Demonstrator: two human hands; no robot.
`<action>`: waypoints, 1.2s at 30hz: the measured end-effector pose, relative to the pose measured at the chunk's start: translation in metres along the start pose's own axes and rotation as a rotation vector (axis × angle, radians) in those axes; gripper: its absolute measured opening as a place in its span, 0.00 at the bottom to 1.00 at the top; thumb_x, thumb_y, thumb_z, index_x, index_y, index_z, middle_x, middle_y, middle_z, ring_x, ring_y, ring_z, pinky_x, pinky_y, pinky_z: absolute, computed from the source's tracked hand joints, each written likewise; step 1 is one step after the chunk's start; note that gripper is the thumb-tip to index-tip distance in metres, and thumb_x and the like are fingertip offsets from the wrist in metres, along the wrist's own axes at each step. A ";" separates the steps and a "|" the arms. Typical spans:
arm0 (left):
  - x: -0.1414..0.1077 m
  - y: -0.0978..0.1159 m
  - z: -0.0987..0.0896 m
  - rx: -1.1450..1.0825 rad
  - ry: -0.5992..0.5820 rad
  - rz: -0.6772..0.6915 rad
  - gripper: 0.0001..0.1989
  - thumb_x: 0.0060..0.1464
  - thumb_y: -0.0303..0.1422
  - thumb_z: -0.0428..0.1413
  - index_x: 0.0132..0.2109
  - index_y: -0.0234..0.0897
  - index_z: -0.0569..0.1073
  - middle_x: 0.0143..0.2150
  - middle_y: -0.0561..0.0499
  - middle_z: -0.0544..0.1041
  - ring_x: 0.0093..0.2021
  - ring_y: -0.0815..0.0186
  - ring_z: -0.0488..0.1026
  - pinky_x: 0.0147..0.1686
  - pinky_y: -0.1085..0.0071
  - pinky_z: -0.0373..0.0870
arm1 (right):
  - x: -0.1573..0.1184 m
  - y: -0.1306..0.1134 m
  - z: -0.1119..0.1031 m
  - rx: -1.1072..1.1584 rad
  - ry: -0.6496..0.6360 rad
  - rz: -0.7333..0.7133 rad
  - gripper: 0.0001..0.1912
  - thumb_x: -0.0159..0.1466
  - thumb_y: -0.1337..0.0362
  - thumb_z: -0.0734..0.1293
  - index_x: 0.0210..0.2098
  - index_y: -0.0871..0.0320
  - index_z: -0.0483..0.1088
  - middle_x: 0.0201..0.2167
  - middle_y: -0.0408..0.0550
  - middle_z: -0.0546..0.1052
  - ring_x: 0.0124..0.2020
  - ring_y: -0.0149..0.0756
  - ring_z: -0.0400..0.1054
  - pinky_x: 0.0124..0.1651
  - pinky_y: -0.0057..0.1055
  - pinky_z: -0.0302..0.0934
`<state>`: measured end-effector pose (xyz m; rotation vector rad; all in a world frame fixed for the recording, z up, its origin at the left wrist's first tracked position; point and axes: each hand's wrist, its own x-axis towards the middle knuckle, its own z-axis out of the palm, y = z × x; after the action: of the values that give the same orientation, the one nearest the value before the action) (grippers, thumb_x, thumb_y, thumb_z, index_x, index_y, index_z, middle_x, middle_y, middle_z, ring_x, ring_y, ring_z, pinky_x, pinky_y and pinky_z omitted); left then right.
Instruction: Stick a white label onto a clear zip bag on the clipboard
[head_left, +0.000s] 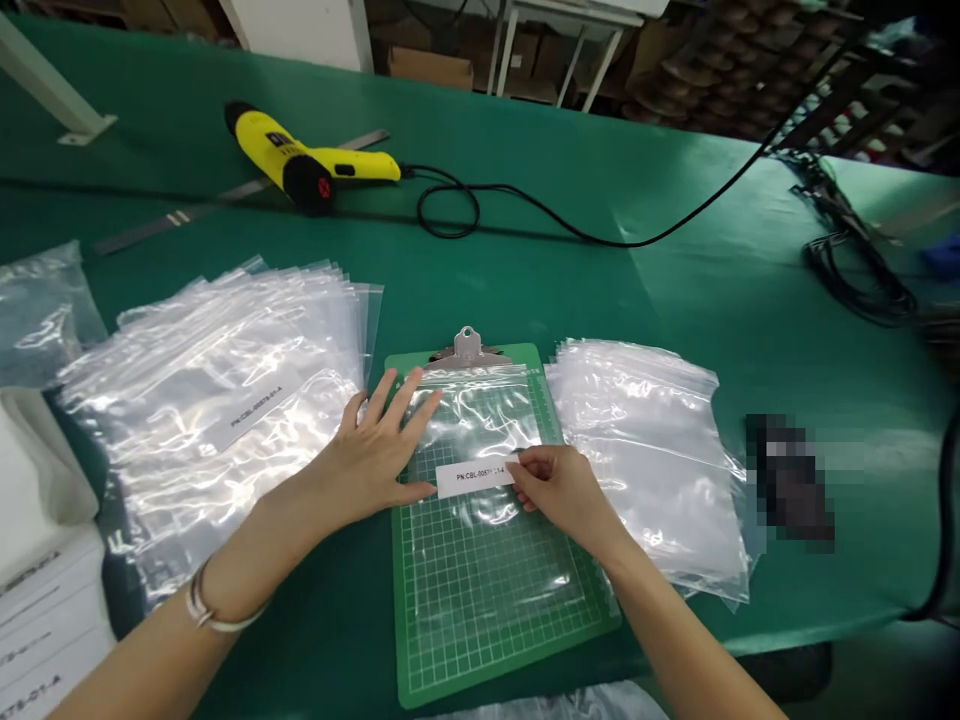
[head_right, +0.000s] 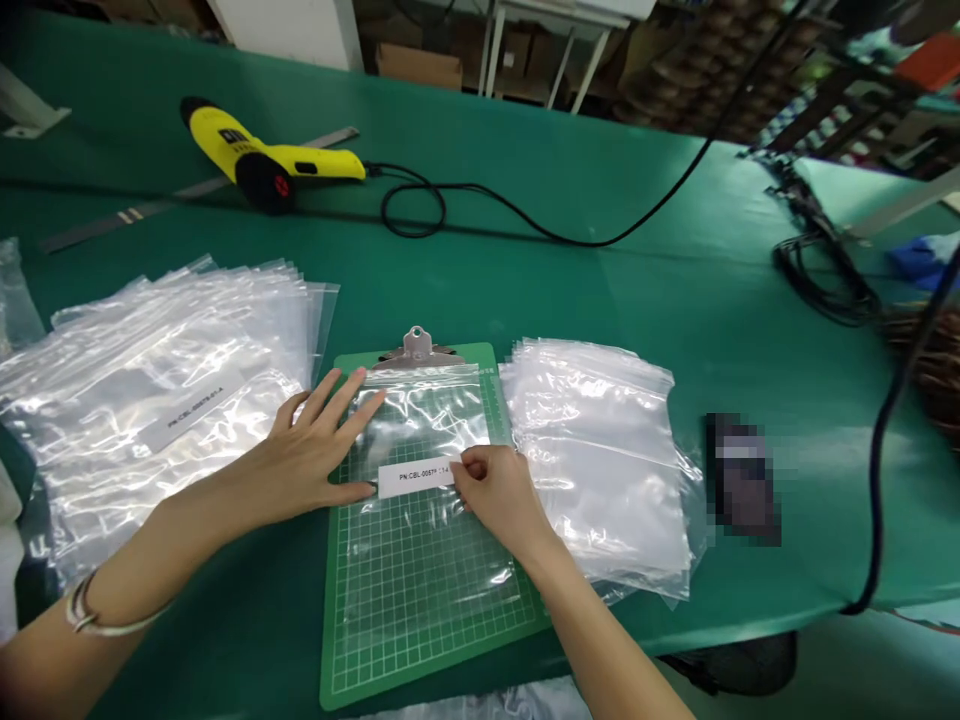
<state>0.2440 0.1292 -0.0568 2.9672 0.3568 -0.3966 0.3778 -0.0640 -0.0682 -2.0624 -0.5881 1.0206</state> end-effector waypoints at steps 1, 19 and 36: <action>-0.004 0.006 0.003 0.029 0.091 0.012 0.42 0.51 0.51 0.48 0.66 0.44 0.37 0.69 0.47 0.32 0.69 0.47 0.36 0.60 0.46 0.53 | 0.000 0.000 0.000 0.001 0.001 -0.004 0.13 0.59 0.58 0.62 0.26 0.60 0.72 0.19 0.47 0.72 0.19 0.36 0.68 0.22 0.30 0.66; -0.026 0.052 0.058 0.141 0.461 0.315 0.37 0.53 0.51 0.45 0.66 0.43 0.43 0.65 0.52 0.56 0.63 0.58 0.56 0.67 0.59 0.28 | -0.006 -0.015 -0.049 0.039 0.054 0.026 0.25 0.68 0.54 0.52 0.55 0.64 0.64 0.28 0.54 0.78 0.22 0.36 0.72 0.25 0.31 0.67; -0.029 0.051 0.049 0.140 0.255 0.262 0.34 0.54 0.51 0.41 0.65 0.47 0.44 0.66 0.55 0.51 0.65 0.59 0.54 0.65 0.56 0.48 | -0.048 0.047 -0.006 -0.807 0.392 -0.387 0.33 0.64 0.49 0.58 0.64 0.57 0.51 0.66 0.61 0.43 0.65 0.65 0.27 0.58 0.65 0.35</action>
<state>0.2175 0.0663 -0.0912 3.1491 -0.0413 -0.0133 0.3577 -0.1274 -0.0799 -2.5739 -1.2646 0.1210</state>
